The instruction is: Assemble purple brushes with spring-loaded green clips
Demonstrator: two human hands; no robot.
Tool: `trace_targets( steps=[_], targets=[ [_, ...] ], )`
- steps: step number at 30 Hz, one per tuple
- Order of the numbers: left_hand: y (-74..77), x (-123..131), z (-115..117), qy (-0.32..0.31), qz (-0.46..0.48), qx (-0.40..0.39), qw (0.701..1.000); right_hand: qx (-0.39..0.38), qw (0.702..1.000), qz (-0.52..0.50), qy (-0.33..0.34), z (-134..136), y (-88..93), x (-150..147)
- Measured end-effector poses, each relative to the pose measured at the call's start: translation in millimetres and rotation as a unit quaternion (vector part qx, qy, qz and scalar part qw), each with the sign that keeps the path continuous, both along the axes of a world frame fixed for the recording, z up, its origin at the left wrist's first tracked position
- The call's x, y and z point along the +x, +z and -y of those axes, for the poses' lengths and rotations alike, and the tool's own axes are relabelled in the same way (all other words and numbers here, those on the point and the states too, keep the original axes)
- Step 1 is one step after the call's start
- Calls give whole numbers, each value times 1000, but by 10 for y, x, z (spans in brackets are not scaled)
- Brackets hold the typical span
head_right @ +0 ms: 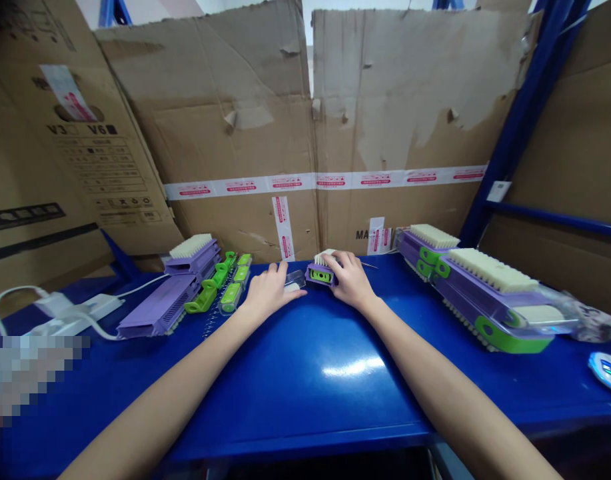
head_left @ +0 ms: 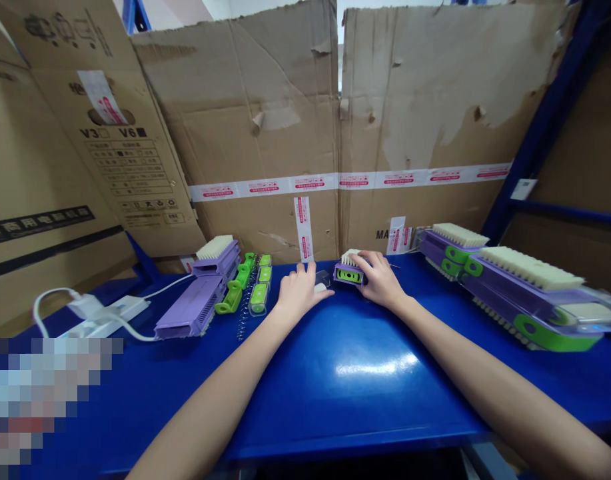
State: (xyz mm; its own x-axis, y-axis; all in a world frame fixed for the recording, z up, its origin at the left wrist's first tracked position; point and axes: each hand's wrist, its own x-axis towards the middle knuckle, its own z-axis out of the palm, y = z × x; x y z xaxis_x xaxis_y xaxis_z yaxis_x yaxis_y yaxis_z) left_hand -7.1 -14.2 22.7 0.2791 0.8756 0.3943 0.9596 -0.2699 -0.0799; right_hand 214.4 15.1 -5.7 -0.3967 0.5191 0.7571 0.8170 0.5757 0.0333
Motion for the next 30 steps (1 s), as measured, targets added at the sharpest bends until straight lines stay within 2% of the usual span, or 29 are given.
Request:
trace_targets(
  steps=[4,7,11,14,17,19,22,25,27,30],
  targets=[
    [71,4,52,-65,-90,-46,993,25,999,1,-26,48,37,-17],
    [105,-8,66,-101,-133,-45,985,47,998,13,-42,85,62,-45],
    [132,-64,31,-158,-106,-10,982,58,996,27,-58,112,87,-81],
    [102,-128,-48,-183,2,20,983,51,996,34,-68,127,115,-101],
    [42,-160,-136,-193,181,25,964,38,996,20,-81,146,153,-112],
    [13,-145,-173,-212,314,13,925,26,996,9,-84,159,181,-114],
    [11,-82,-192,-237,477,2,847,11,997,5,-71,180,227,-111],
    [33,-27,-189,-239,557,2,795,4,998,-9,-54,202,283,-100],
    [40,-8,-184,-237,571,4,786,-1,999,-14,-45,215,323,-90],
    [27,11,-167,-237,570,8,787,-9,999,-9,-41,230,372,-75]
  ],
)
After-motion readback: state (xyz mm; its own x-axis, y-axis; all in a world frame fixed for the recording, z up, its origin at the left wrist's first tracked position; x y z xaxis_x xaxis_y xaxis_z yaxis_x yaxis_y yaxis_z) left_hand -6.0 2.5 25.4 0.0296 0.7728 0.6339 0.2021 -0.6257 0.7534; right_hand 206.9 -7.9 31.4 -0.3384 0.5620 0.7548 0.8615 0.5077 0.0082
